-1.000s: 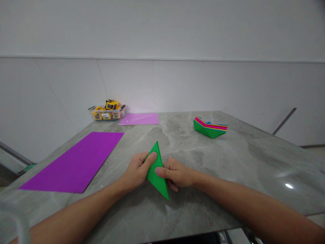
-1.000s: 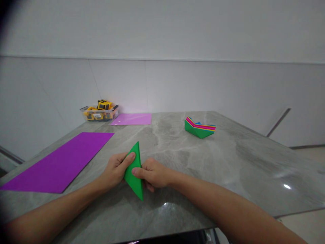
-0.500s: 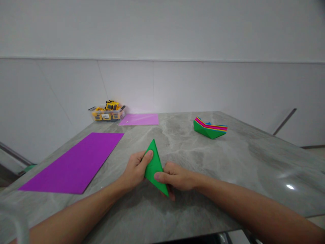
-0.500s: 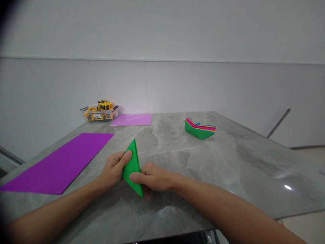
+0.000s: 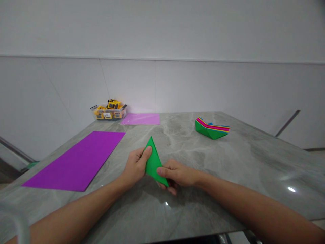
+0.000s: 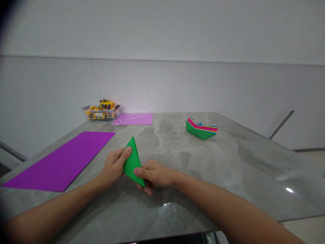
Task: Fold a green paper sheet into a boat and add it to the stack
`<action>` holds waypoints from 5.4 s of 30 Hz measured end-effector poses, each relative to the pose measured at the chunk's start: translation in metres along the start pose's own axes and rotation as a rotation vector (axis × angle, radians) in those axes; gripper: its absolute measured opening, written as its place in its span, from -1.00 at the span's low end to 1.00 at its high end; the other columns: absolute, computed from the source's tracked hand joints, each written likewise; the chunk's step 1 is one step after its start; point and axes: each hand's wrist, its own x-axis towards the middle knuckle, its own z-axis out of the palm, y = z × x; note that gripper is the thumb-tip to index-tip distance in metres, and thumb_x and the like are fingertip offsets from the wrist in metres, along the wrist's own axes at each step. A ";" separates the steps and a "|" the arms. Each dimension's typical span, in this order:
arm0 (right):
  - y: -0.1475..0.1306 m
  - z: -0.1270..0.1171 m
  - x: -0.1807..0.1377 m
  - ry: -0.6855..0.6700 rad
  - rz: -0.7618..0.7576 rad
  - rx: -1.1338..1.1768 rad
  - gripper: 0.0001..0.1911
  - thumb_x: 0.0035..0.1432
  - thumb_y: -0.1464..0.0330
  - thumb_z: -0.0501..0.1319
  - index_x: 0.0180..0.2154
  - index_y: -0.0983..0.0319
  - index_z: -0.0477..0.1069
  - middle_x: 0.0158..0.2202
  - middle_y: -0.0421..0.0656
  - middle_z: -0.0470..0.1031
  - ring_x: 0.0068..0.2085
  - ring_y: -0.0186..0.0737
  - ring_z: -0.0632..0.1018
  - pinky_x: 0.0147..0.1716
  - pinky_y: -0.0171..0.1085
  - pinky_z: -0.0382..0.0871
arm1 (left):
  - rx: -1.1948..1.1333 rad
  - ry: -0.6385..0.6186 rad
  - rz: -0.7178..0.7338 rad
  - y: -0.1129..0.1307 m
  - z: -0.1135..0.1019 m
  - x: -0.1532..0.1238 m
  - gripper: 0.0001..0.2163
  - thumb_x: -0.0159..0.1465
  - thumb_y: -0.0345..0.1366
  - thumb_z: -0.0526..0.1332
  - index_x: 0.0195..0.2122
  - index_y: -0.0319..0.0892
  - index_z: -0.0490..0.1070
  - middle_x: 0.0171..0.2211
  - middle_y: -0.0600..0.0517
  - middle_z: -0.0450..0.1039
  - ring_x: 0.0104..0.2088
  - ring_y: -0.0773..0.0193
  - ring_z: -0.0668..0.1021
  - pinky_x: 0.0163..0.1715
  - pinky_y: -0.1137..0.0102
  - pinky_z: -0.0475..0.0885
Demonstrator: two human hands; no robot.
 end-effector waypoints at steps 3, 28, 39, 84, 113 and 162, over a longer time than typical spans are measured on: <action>0.002 -0.001 0.001 -0.095 -0.004 0.117 -0.32 0.19 -0.18 0.03 -0.42 0.33 0.40 -0.69 -0.26 0.36 -0.67 -0.42 0.34 -0.65 -0.41 0.17 | -0.026 0.012 -0.018 0.002 0.001 -0.002 -0.50 0.23 0.14 0.14 -0.64 -0.16 0.21 -0.76 0.17 0.13 -0.75 0.44 0.22 -0.79 0.52 0.09; -0.002 -0.005 -0.003 -0.153 0.084 0.045 -0.35 0.18 -0.16 0.08 -0.58 0.28 0.29 -0.77 -0.30 0.28 -0.74 -0.47 0.30 -0.74 -0.45 0.07 | -0.008 0.106 0.002 -0.006 0.000 -0.002 -0.50 0.23 0.17 0.11 -0.63 -0.13 0.15 -0.75 0.19 0.10 -0.75 0.43 0.21 -0.79 0.51 0.10; 0.006 -0.004 -0.001 -0.156 0.061 0.230 -0.36 0.15 -0.16 0.14 -0.57 0.29 0.31 -0.78 -0.29 0.29 -0.74 -0.40 0.36 -0.72 -0.43 0.26 | -0.036 0.102 -0.011 -0.004 0.000 0.000 -0.49 0.24 0.17 0.09 -0.64 -0.14 0.17 -0.77 0.18 0.11 -0.78 0.42 0.24 -0.82 0.52 0.11; -0.003 0.011 -0.004 0.089 -0.175 0.082 -0.35 0.16 -0.08 0.16 -0.73 0.24 0.19 -0.80 -0.33 0.15 -0.76 -0.50 0.16 -0.78 -0.42 -0.03 | -0.016 -0.345 0.083 0.007 0.004 -0.021 -0.51 0.32 0.08 0.01 -0.63 -0.16 0.17 -0.68 0.16 0.05 -0.66 0.43 0.13 -0.70 0.50 0.03; 0.001 0.007 -0.004 0.133 -0.217 0.080 -0.38 0.17 0.01 0.17 -0.76 0.24 0.21 -0.83 -0.29 0.17 -0.76 -0.47 0.18 -0.77 -0.42 -0.02 | 0.117 -0.485 0.142 0.018 0.003 -0.024 -0.46 0.37 0.00 -0.08 -0.60 -0.20 0.41 -0.65 0.02 0.35 -0.63 0.34 0.29 -0.60 0.44 0.18; -0.002 0.002 -0.005 0.292 -0.362 -0.258 -0.37 0.28 0.02 0.03 -0.73 0.23 0.17 -0.79 -0.29 0.13 -0.72 -0.47 0.17 -0.73 -0.42 0.00 | 0.198 -0.427 0.177 0.011 0.004 -0.019 -0.58 0.38 -0.14 -0.06 -0.62 -0.17 0.18 -0.68 0.19 0.03 -0.65 0.43 0.16 -0.63 0.49 0.07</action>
